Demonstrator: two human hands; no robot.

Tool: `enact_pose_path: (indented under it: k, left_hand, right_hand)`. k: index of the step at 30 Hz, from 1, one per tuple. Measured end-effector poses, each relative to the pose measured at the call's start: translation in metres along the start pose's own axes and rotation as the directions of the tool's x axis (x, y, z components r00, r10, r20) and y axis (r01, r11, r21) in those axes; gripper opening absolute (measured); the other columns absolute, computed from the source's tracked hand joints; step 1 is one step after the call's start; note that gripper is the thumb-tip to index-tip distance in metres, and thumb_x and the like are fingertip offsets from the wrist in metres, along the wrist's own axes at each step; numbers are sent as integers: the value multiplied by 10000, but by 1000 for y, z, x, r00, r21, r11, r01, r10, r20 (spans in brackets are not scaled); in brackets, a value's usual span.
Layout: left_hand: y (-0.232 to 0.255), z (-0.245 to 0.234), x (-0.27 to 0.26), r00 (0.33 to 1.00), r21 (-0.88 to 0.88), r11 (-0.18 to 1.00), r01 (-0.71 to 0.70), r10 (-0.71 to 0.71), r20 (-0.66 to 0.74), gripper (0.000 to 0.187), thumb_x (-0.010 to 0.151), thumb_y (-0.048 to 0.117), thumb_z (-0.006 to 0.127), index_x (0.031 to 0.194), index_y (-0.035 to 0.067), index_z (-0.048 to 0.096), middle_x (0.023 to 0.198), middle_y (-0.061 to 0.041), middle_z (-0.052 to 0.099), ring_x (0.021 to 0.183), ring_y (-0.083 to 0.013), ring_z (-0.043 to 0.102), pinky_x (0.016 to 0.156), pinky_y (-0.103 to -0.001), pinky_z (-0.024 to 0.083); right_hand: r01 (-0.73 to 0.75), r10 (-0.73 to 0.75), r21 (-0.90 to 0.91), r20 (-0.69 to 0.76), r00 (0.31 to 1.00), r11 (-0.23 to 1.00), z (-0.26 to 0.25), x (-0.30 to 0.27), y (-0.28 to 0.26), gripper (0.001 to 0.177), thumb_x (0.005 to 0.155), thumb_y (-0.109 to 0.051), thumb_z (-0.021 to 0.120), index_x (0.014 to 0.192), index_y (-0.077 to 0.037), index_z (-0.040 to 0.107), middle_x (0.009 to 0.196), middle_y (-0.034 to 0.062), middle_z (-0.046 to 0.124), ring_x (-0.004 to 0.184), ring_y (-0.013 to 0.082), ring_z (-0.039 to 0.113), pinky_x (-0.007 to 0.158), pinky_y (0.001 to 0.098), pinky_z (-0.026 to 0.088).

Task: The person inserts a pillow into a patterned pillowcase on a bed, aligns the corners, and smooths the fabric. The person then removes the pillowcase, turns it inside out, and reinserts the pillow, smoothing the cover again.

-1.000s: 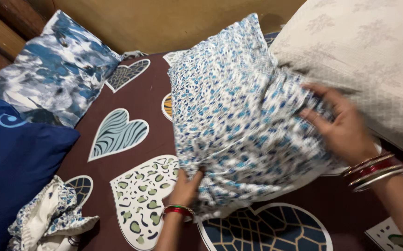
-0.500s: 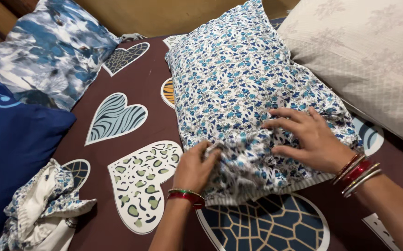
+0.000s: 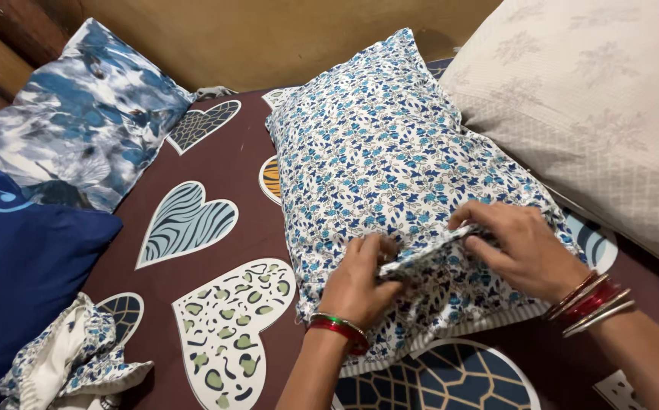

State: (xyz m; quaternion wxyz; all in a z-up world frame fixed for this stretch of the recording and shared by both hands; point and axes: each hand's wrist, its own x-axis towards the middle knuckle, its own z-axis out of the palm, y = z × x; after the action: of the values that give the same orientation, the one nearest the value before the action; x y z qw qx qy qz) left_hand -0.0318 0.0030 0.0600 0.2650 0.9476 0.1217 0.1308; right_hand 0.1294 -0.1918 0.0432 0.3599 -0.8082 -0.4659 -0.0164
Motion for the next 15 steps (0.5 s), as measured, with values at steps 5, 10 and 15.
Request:
enact_pose_path:
  k: [5,10,15]
  left_hand:
    - [-35,-18,2,878,-26,910,414,-391,277,217,856,383,688,921,176,692,855,-7,721,787,-151,694,760,-329,555]
    - [-84,-42,-21,773,38,835,549,-524,357,390,807,441,828,775,125,601,724,4,548,628,-142,437,636,-290,427]
    - [-131,-40,-52,880,-165,872,461,-426,208,298,847,374,779,796,122,630,778,43,549,662,-89,477,632,-252,465]
  right_hand:
    - [-490,517,-254,50,854,834,-47,2,12,365,891,-532,690,1029,-207,784,820,103,757,715,239,701,676,427,571]
    - [-312,310,-28,-68,948,950,-43,-1,38,383,890,-490,626,960,-149,787,872,16,759,757,134,685,694,368,529]
    - [-449,445,34,86,892,893,-27,-1,42,379,951,-505,560,1016,-150,679,780,33,690,628,154,642,654,393,534]
